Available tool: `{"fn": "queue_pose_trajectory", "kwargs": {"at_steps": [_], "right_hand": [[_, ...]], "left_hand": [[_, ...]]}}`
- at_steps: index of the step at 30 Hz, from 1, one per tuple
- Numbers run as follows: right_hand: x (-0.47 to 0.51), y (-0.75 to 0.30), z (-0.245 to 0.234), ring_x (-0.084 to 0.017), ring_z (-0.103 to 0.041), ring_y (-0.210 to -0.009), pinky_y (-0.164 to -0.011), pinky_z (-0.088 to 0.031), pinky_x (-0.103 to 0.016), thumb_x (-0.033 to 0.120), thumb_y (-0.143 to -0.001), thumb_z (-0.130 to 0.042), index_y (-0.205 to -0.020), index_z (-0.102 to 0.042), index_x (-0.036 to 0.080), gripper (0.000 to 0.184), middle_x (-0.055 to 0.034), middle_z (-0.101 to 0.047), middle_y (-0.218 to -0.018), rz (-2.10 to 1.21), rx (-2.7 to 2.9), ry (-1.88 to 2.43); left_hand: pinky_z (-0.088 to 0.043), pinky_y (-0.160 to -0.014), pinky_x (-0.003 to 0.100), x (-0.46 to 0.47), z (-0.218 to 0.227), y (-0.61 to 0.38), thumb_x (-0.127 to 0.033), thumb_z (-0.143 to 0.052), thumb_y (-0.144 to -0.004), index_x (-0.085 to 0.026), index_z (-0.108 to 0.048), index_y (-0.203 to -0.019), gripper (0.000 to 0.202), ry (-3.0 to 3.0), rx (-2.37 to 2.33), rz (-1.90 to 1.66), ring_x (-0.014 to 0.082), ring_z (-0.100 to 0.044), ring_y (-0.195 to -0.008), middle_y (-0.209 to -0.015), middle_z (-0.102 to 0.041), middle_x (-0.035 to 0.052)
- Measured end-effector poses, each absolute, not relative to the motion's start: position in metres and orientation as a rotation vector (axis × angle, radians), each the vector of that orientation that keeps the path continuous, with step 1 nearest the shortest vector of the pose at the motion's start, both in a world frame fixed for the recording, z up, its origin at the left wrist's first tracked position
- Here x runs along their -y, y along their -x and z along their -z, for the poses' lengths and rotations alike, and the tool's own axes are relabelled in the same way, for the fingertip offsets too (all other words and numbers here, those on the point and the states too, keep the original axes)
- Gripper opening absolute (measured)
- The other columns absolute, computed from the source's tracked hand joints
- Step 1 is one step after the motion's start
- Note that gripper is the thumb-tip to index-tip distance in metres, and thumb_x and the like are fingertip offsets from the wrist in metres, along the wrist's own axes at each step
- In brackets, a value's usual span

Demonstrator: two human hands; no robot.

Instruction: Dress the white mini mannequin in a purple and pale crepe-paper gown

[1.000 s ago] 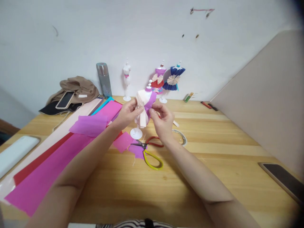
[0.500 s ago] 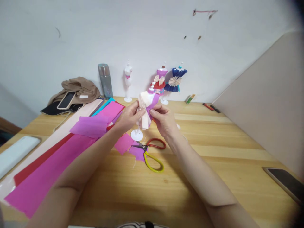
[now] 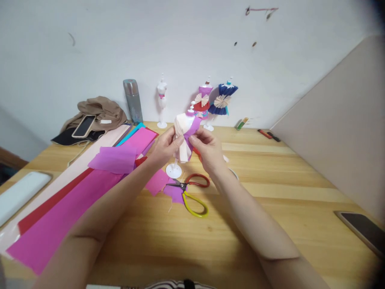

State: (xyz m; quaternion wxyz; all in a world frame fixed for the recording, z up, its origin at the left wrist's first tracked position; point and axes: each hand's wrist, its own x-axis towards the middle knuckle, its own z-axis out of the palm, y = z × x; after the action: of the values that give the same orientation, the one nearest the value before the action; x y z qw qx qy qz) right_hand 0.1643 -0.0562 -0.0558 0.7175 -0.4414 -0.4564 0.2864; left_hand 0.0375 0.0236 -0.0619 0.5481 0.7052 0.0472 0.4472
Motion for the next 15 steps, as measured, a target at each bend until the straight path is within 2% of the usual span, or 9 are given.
{"fn": "queue_pose_trajectory", "kwargs": {"at_steps": [4,8,12,15], "right_hand": [[0.0571,-0.1626,0.0543,-0.015,-0.058,-0.071,-0.074,-0.050,-0.035,0.040,-0.068,-0.079,-0.087,-0.069,0.026,0.026,0.0020,-0.063,-0.078,-0.646,1.041,0.987],[0.0569,-0.1601,0.0527,-0.015,-0.058,-0.076,-0.077,-0.049,-0.035,0.034,-0.064,-0.079,-0.086,-0.067,0.023,0.027,0.0007,-0.063,-0.081,-0.490,1.088,1.074],[0.0543,-0.1615,0.0540,-0.016,-0.058,-0.077,-0.080,-0.049,-0.037,0.033,-0.068,-0.076,-0.088,-0.067,0.022,0.024,-0.0002,-0.064,-0.081,-0.399,1.138,1.117],[0.0528,-0.1638,0.0558,-0.019,-0.060,-0.088,-0.086,-0.049,-0.039,0.036,-0.070,-0.075,-0.087,-0.068,0.023,0.022,-0.0022,-0.064,-0.089,-0.276,1.186,1.152]], "left_hand": [[-0.048,-0.088,0.031,-0.0255,0.0658,-0.0377,-0.045,-0.060,-0.089,-0.019,-0.062,-0.116,0.038,-1.689,-0.149,-1.064,0.0204,-0.061,-0.099,-0.107,-0.065,0.0067],[-0.048,-0.086,0.030,-0.0238,0.0674,-0.0385,-0.043,-0.060,-0.089,-0.019,-0.064,-0.110,0.033,-1.674,-0.179,-1.108,0.0190,-0.061,-0.095,-0.103,-0.064,0.0058],[-0.049,-0.079,0.030,-0.0227,0.0640,-0.0386,-0.045,-0.065,-0.085,-0.019,-0.065,-0.106,0.033,-1.580,-0.144,-1.053,0.0193,-0.063,-0.091,-0.098,-0.066,0.0048],[-0.051,-0.081,0.033,-0.0229,0.0593,-0.0379,-0.044,-0.069,-0.082,-0.020,-0.065,-0.107,0.035,-1.502,-0.100,-0.979,0.0222,-0.064,-0.095,-0.102,-0.068,0.0059]]}}
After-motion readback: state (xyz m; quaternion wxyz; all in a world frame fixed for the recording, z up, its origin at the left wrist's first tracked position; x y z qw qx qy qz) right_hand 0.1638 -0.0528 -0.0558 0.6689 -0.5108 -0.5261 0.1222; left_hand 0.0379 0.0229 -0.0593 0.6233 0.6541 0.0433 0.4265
